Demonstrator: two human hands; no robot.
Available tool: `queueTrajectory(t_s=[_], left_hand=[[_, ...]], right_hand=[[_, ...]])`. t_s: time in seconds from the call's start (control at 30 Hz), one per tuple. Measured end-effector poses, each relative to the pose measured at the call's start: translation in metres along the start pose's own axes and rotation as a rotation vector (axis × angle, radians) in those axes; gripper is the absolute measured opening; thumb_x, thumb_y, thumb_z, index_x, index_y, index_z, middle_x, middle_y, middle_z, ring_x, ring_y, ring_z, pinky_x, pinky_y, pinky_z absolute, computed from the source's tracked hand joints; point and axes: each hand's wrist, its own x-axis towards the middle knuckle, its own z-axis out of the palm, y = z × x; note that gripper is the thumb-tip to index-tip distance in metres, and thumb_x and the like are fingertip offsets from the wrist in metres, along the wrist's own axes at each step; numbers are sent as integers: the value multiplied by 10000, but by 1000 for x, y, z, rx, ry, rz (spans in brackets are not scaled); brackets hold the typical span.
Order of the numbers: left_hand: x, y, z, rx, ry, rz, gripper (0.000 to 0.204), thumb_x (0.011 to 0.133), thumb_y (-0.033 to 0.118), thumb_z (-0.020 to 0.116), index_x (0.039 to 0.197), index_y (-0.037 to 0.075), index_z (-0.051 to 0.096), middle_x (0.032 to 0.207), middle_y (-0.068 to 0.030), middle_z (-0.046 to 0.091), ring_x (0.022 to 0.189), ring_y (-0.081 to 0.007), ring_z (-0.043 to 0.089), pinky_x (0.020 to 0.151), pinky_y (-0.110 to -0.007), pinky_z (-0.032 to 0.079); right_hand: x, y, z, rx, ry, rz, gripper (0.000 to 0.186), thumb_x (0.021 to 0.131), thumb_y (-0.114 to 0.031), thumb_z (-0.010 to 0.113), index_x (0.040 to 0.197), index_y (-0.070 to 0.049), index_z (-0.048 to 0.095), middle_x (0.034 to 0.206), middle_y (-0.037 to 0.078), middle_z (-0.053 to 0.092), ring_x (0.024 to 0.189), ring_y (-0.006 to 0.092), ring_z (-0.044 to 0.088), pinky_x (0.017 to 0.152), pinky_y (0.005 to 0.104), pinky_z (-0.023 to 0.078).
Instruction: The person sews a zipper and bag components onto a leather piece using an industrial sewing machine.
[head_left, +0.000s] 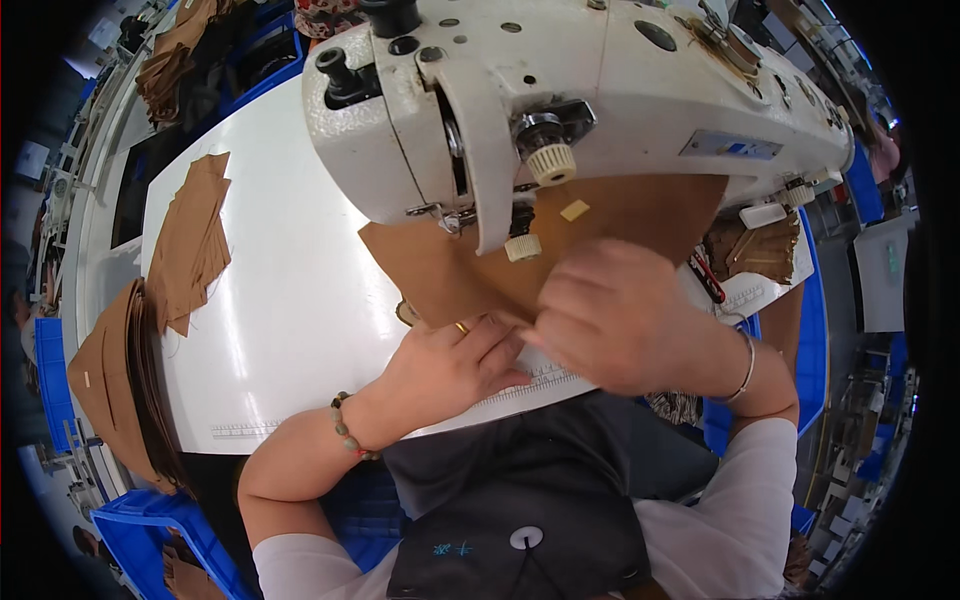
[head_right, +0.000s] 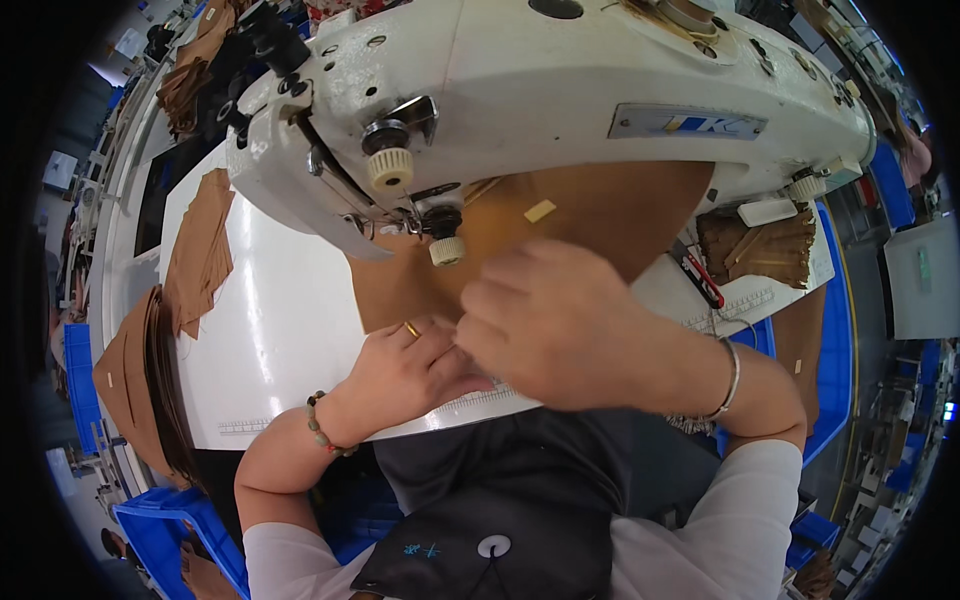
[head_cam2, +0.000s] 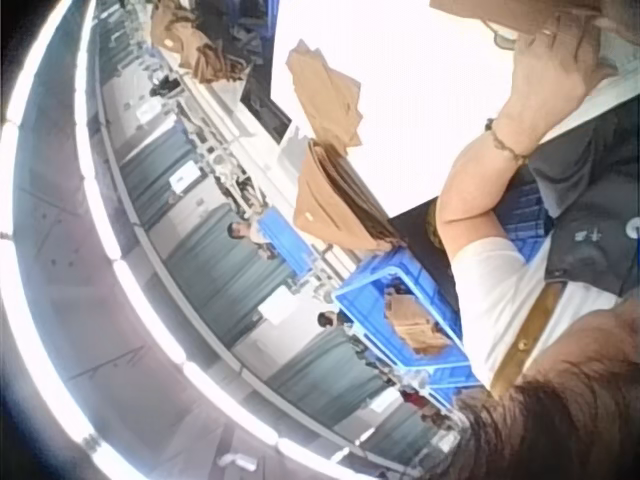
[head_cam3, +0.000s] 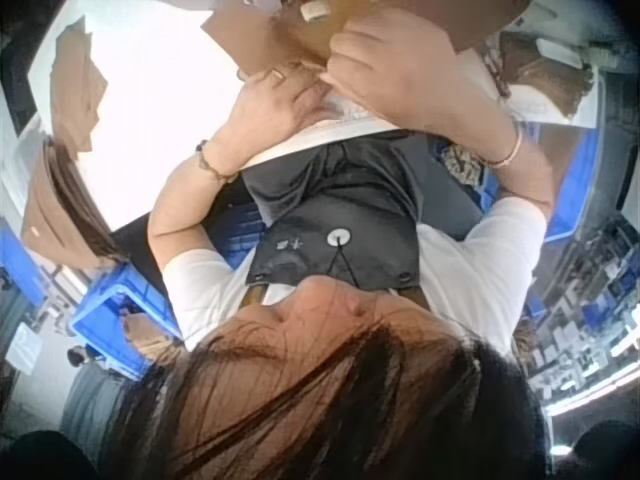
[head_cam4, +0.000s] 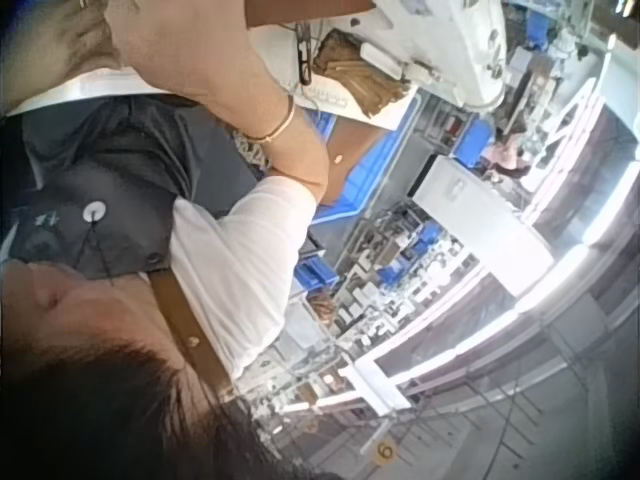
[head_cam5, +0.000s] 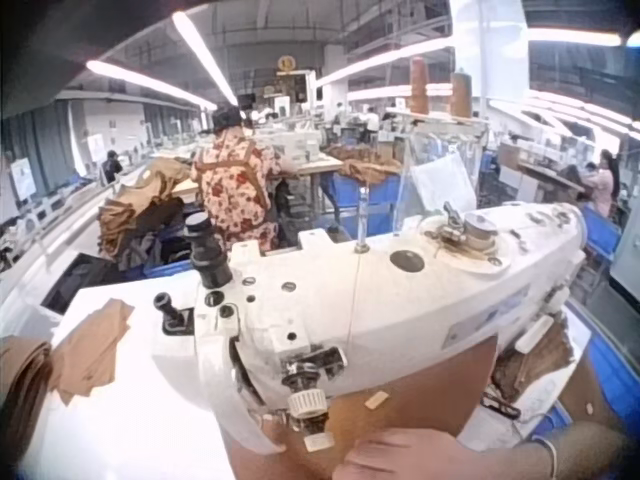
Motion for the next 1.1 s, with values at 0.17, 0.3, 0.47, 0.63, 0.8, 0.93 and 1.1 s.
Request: queueTrajectory(t_s=[0.17, 0.3, 0.47, 0.63, 0.8, 0.93, 1.1], left_hand=[[-6, 7, -7, -101, -420, -255, 346, 859, 380, 791, 991, 63, 747, 1036, -73, 723, 955, -247, 710, 751, -350, 558], [-5, 15, -9, -360, -103, -385, 428, 831, 416, 802, 1096, 84, 744, 1103, -92, 720, 978, -309, 708, 823, -396, 568], [-6, 19, -13, -228, -124, -252, 486, 808, 423, 811, 1142, 77, 742, 1168, -87, 708, 986, -306, 707, 847, -400, 568], [-3, 28, -23, -98, -37, 78, 382, 777, 442, 832, 813, 85, 704, 891, -33, 683, 817, -218, 672, 672, -312, 543], [-1, 0, -38, 91, 122, 36, 368, 788, 430, 827, 757, 108, 652, 760, -18, 559, 678, -178, 544, 555, -317, 428], [7, -22, -17, 259, 6, -351, 578, 749, 487, 831, 1060, 13, 713, 1148, -85, 702, 1001, -272, 672, 805, -362, 530], [7, -18, -8, 249, -135, -425, 747, 748, 524, 799, 1245, -22, 685, 1397, -127, 652, 1328, -289, 602, 1031, -397, 493]], right_hand=[[8, -20, 25, 249, -118, 50, 252, 833, -291, 788, 843, -84, 644, 920, 51, 638, 828, 272, 644, 696, 393, 529], [-6, -1, 42, 412, -79, 326, 369, 900, -395, 742, 1113, -95, 714, 1154, 85, 696, 961, 341, 652, 874, 467, 541], [-27, 26, 70, 77, -240, 303, 526, 939, -448, 687, 1327, -96, 641, 1433, 164, 546, 1453, 353, 415, 1198, 599, 305], [-39, 55, 71, 164, -263, 166, 514, 946, -450, 690, 1349, -134, 641, 1468, 150, 533, 1458, 349, 425, 1201, 595, 317], [-35, 66, 64, 233, -305, 141, 496, 930, -435, 713, 1323, -136, 663, 1468, 141, 537, 1453, 343, 434, 1205, 593, 316], [-26, 65, 60, 245, -338, 184, 476, 915, -431, 726, 1277, -125, 685, 1431, 131, 569, 1435, 346, 458, 1196, 590, 331], [-16, 53, 58, 191, -308, 182, 435, 862, -428, 759, 1092, -59, 744, 1334, 150, 637, 1349, 342, 539, 1146, 571, 385]])
